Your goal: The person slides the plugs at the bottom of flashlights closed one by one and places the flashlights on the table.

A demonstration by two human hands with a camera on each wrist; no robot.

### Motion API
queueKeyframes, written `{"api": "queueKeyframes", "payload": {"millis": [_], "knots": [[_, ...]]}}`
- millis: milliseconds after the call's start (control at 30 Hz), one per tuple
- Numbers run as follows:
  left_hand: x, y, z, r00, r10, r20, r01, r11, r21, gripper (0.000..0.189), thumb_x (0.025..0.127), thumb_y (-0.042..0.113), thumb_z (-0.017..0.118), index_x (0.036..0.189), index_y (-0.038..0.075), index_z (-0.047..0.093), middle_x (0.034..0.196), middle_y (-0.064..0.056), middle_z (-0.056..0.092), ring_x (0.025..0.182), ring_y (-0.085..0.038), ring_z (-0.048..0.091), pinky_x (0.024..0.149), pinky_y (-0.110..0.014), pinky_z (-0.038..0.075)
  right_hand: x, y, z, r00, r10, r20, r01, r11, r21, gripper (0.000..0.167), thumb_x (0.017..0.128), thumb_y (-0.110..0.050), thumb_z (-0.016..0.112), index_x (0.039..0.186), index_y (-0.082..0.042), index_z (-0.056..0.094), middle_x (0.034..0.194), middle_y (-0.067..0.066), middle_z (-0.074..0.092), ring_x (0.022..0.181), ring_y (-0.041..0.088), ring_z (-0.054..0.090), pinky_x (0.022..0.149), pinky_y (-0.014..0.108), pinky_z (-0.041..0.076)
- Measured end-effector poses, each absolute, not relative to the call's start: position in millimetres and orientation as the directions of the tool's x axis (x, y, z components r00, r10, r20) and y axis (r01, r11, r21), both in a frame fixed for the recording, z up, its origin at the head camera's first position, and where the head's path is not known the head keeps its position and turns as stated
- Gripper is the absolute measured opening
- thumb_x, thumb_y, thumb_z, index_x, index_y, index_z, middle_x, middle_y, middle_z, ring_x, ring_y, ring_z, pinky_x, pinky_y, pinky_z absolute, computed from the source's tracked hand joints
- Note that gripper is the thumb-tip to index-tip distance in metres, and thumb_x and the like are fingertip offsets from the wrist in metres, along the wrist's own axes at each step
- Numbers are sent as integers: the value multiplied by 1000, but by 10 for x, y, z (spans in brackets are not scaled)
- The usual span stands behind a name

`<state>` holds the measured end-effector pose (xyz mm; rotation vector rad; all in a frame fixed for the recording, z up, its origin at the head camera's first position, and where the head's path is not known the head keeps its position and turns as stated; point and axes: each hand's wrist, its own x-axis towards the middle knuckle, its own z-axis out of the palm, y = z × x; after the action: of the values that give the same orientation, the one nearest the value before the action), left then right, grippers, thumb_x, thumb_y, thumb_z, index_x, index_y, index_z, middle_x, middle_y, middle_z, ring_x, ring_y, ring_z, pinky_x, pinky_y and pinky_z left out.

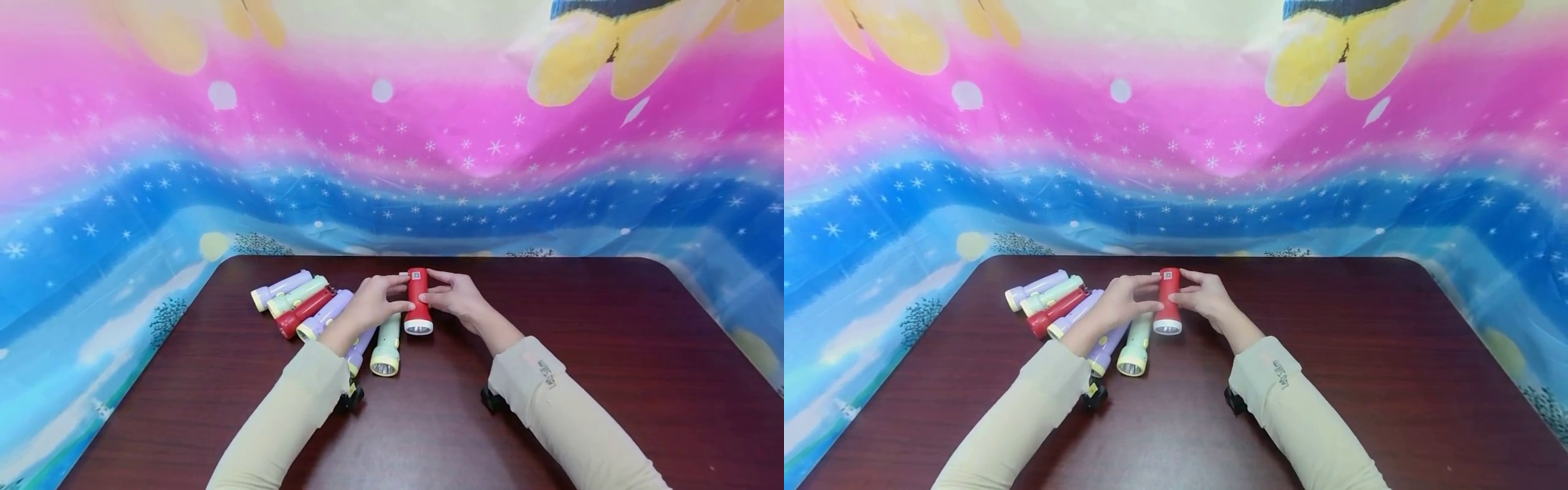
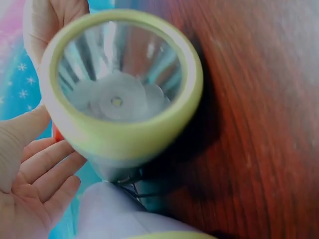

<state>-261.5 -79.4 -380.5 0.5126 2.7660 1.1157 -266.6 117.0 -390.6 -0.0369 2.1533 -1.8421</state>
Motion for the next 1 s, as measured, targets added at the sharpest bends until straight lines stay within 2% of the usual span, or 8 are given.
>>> {"api": "queueKeyframes", "payload": {"millis": [233, 467, 633, 800, 900, 1000], "knots": [[-2513, -782, -3752, -924, 376, 68, 318, 657, 684, 63, 87, 26, 77, 143, 10, 53, 133, -10, 66, 125, -22, 62, 107, -39, 49, -2582, 1213, -3878, -960, -206, -187, 161, 139, -977, 67, 91, -5, 69, 151, -8, 40, 128, 26, 64, 108, 21, 70, 104, 44, 49], [-2372, -771, -3711, -908, 393, 145, 375, 608, 699, 62, 86, 25, 78, 141, 9, 56, 132, -12, 66, 119, -27, 66, 100, -42, 53, -2427, 1256, -3807, -959, -212, -190, 182, 56, -982, 66, 92, -4, 68, 152, -13, 41, 123, 20, 69, 98, 12, 70, 96, 37, 55], [-2247, -768, -3696, -896, 394, 202, 420, 612, 670, 62, 85, 27, 79, 140, 10, 57, 126, -10, 69, 114, -27, 68, 96, -43, 55, -2308, 1295, -3794, -953, -227, -199, 195, 43, -980, 67, 92, -9, 69, 153, -16, 40, 117, 12, 71, 95, 10, 69, 89, 32, 59], [-2134, -743, -3658, -883, 406, 238, 460, 640, 615, 62, 83, 31, 81, 138, 10, 60, 122, -10, 72, 110, -27, 70, 92, -41, 56, -2202, 1339, -3789, -948, -243, -207, 210, 17, -978, 69, 92, -10, 70, 153, -16, 39, 117, 11, 71, 94, 11, 70, 89, 35, 59], [-2077, -728, -3634, -872, 411, 266, 485, 655, 579, 62, 82, 31, 81, 136, 9, 61, 122, -9, 72, 101, -24, 71, 84, -35, 57, -2163, 1360, -3785, -945, -260, -200, 207, 1, -978, 70, 91, -8, 70, 153, -16, 38, 119, 13, 70, 92, 14, 72, 88, 37, 59], [-2020, -716, -3622, -863, 418, 284, 502, 654, 565, 62, 83, 31, 81, 137, 9, 61, 122, -8, 72, 78, -21, 66, 72, -29, 53, -2128, 1384, -3780, -942, -277, -188, 200, -14, -980, 71, 91, -7, 70, 153, -16, 38, 119, 13, 70, 91, 15, 73, 87, 38, 60]]}}
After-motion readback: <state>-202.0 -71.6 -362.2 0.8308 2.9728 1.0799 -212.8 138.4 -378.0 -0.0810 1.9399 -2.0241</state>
